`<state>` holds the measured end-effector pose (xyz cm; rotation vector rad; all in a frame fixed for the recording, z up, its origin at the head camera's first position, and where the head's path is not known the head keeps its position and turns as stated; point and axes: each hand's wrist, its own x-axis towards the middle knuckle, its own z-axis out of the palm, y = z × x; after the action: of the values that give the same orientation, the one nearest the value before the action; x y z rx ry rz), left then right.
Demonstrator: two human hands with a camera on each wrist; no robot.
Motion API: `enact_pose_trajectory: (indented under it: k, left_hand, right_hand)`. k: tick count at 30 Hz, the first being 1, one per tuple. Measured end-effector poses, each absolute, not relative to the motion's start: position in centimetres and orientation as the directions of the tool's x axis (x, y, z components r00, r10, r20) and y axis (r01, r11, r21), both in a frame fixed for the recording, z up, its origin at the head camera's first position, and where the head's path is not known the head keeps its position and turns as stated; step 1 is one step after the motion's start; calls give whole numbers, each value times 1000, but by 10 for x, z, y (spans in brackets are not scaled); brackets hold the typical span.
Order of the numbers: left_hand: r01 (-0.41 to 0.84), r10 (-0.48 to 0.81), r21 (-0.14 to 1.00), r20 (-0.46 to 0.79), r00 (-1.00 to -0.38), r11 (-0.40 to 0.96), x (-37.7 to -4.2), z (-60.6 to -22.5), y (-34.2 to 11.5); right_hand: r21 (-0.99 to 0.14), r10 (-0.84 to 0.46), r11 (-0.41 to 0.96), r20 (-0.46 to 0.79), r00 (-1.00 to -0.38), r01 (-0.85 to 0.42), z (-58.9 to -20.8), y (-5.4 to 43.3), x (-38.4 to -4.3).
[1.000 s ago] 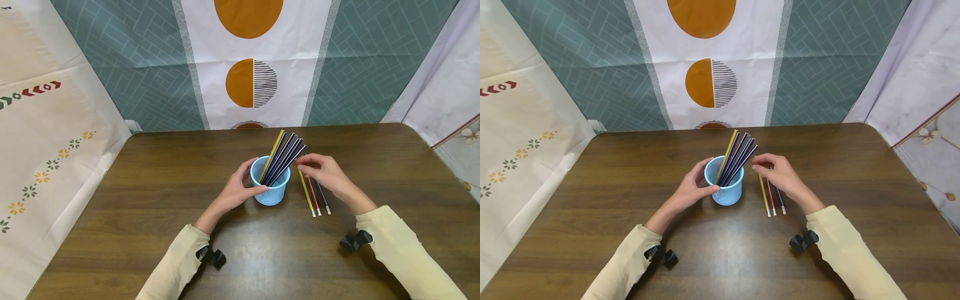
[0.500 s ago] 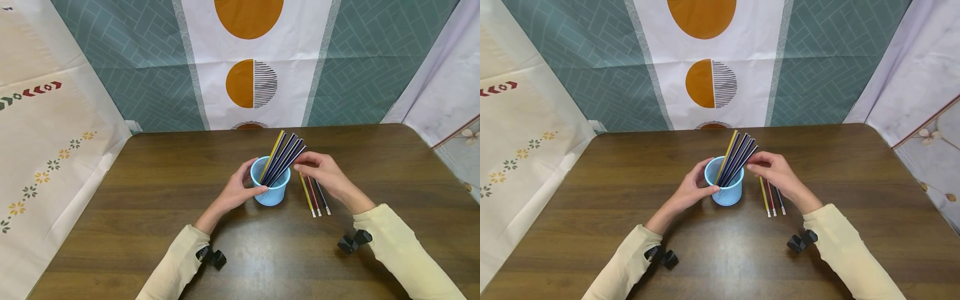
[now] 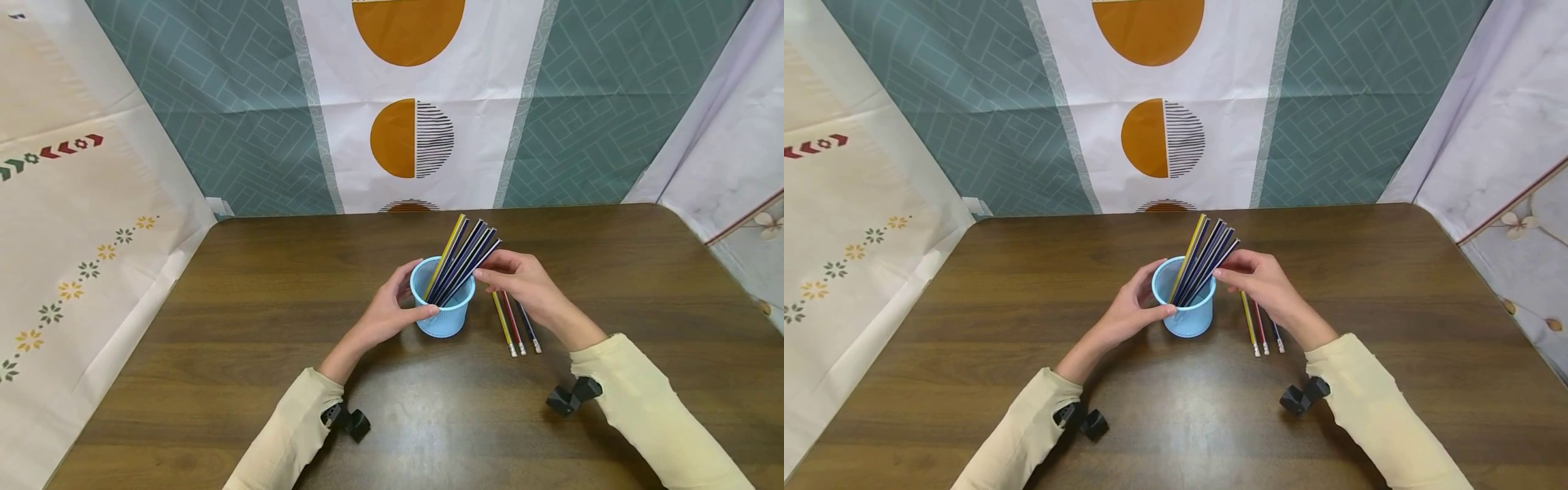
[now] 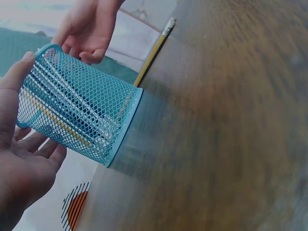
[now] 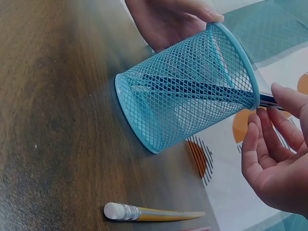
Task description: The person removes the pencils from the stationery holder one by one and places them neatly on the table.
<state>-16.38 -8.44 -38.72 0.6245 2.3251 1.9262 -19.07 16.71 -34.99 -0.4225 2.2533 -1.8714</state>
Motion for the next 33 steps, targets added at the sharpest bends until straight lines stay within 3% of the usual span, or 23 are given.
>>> enact_pose_trajectory:
  k: [7, 17, 33]
  left_hand:
    - [263, 343, 953, 199, -918, 149, -163, -388, -85]
    - [264, 340, 952, 200, -919, 155, -163, -387, -85]
    - [262, 345, 953, 196, -918, 155, -164, -387, -85]
  right_hand:
    - [-983, -292, 156, 46, -955, -95, -351, 162, -190]
    - [-950, -220, 271, 99, -971, -158, -352, 160, -190]
    - [-907, -235, 332, 185, -954, -257, -351, 161, -188]
